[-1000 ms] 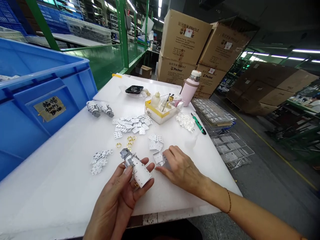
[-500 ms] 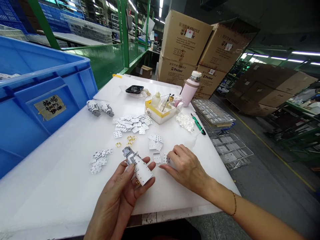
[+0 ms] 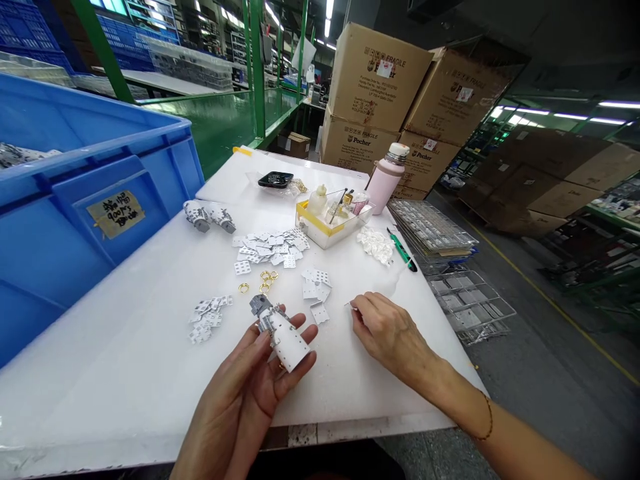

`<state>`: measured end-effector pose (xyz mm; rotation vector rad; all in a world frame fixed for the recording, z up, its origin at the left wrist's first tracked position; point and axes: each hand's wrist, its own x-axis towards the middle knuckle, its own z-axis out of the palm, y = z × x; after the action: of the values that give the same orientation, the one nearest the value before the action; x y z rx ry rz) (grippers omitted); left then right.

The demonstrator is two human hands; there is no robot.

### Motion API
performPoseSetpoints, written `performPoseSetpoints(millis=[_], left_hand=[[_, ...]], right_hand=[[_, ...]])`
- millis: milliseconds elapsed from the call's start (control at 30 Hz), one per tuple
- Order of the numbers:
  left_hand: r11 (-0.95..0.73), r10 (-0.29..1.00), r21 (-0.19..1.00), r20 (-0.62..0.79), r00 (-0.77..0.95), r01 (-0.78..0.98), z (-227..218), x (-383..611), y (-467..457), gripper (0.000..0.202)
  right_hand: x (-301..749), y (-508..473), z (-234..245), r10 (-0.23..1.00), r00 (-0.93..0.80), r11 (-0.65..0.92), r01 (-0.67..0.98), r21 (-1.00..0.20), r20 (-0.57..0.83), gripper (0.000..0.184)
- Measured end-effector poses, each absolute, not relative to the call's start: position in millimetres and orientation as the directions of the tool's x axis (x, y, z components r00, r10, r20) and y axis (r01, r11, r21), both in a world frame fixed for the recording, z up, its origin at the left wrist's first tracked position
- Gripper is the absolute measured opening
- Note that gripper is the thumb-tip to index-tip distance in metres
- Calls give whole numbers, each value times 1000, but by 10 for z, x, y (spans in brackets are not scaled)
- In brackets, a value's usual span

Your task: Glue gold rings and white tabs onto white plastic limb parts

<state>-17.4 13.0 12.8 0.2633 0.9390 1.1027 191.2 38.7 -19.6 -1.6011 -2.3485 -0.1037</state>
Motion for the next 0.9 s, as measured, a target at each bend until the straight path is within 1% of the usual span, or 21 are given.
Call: performPoseSetpoints(millis=[100, 167, 267, 300, 333, 400, 467, 533, 600, 700, 900], left_hand=[[512, 828, 625, -541, 147, -589, 131, -196, 118, 20], [542, 816, 634, -554, 164, -552, 144, -204, 115, 18], [567, 805, 645, -567, 176, -512, 171, -192, 121, 15], [573, 803, 648, -568, 182, -502, 179, -182, 124, 14], [575, 803, 653, -566, 186, -493, 183, -171, 127, 13], [577, 805, 666, -562, 191, -473, 182, -150, 131, 7], [569, 812, 676, -553, 188, -468, 167, -137, 131, 4], [565, 814, 675, -550, 188, -474, 145, -136, 128, 5], [568, 811, 668, -552, 193, -481, 125, -144, 124, 4], [567, 810, 661, -555, 188, -491, 109, -160, 123, 8], [551, 819, 626, -534, 212, -551, 116, -162, 159, 3]], right_hand=[[1988, 386, -181, 899, -305, 376, 905, -197, 314, 17], [1987, 355, -104, 898, -297, 397, 866, -304, 324, 14], [1888, 277, 81, 869, -306, 482, 702, -525, 389, 7], [1837, 252, 141, 845, -322, 528, 632, -567, 428, 7], [1784, 229, 192, 812, -350, 581, 570, -581, 467, 9], [1685, 198, 258, 728, -438, 685, 495, -535, 527, 16], [1612, 188, 277, 648, -517, 761, 456, -461, 559, 21], [1569, 196, 267, 594, -568, 804, 450, -390, 569, 22], [1550, 216, 251, 567, -599, 823, 448, -350, 566, 21], [1544, 246, 244, 559, -627, 829, 438, -348, 543, 20], [1550, 264, 245, 548, -644, 836, 408, -366, 533, 21]])
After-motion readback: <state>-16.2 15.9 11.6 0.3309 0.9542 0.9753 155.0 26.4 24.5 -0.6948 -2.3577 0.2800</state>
